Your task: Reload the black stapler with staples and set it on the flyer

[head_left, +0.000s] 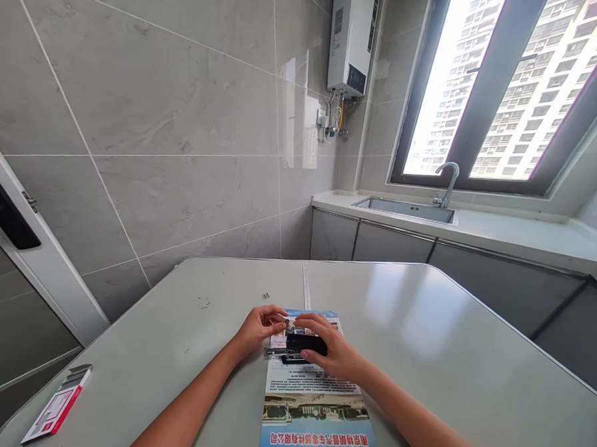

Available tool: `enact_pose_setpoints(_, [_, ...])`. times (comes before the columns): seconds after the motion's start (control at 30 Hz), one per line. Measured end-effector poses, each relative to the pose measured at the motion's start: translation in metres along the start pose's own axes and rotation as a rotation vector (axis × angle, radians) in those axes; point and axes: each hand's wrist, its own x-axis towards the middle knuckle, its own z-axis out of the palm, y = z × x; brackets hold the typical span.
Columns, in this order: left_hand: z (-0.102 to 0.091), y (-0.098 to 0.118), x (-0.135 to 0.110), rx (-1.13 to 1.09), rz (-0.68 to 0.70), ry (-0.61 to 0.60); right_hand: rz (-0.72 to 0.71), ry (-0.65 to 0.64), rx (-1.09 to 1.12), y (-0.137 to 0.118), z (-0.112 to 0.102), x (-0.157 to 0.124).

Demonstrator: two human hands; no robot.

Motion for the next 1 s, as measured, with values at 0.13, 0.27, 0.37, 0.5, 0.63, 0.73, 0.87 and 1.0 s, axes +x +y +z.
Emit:
enact_pose_setpoints(0.13, [0.002,-0.003,0.001,0.044,0.055,-0.019,-0.016,-0.089,-0.105,-0.006,-0.001,0.0])
enact_pose_setpoints(0.27, [0.002,-0.008,0.002,0.057,0.072,-0.027,-0.009,-0.136,-0.14,-0.01,-0.004,0.001])
enact_pose_setpoints(0.37, [0.001,-0.009,0.002,0.045,0.063,-0.023,-0.027,-0.129,-0.104,-0.013,-0.006,0.002])
enact_pose_setpoints(0.5, [0.002,-0.008,0.001,0.046,0.055,-0.03,-0.028,-0.095,-0.081,-0.011,-0.004,0.003])
enact_pose_setpoints(0.63, [0.004,-0.004,0.0,0.12,0.075,-0.02,-0.042,-0.034,-0.054,-0.003,0.001,0.002])
enact_pose_setpoints(0.73, [0.002,-0.003,0.001,0.166,0.083,0.015,-0.004,0.063,-0.015,0.004,0.0,0.003])
enact_pose_setpoints(0.87, [-0.006,-0.007,0.005,0.241,0.091,0.113,0.161,0.289,-0.033,0.019,-0.015,0.006])
enact_pose_setpoints(1.0, [-0.017,-0.01,0.007,0.515,0.132,0.262,0.439,0.465,-0.14,0.05,-0.041,0.001])
